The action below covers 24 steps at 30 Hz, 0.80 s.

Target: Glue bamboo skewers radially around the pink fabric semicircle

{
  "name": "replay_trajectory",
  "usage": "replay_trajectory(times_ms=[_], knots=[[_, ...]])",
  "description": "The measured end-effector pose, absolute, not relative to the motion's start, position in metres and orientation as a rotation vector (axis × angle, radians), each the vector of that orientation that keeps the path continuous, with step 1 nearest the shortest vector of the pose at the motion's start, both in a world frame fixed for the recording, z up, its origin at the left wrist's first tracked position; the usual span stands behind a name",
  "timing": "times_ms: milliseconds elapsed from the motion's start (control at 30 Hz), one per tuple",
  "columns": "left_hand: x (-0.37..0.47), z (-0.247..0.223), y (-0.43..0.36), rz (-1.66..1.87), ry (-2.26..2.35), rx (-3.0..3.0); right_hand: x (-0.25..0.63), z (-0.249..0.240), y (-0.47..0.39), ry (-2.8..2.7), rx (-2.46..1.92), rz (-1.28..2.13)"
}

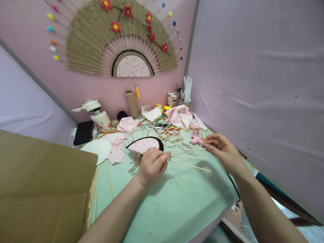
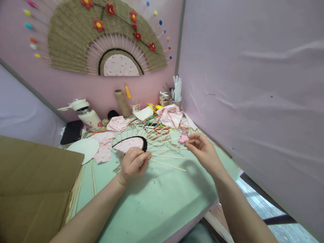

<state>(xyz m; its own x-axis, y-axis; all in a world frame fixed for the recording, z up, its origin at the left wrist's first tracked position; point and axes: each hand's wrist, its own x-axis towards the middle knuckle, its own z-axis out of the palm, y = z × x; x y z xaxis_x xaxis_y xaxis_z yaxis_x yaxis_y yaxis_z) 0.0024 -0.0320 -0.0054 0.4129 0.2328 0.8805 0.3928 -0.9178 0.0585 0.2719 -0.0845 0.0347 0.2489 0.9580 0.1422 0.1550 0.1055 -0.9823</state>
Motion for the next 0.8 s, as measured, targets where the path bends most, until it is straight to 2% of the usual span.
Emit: replay_trajectory(times_ms=[167,467,800], knots=[[0.0,-0.007,-0.039,-1.527,-0.589,-2.521,0.249,0.012,-0.065,-1.228,-1.48,0.954],[-0.008,-0.008,-0.061,-1.486,-0.635,-2.57,0.186,-0.028,-0.023,-1.353,-1.457,0.94],[-0.012,-0.02,-0.064,-1.344,-0.678,-2.74,0.184,-0.045,-0.026,-1.323,-1.519,0.787]])
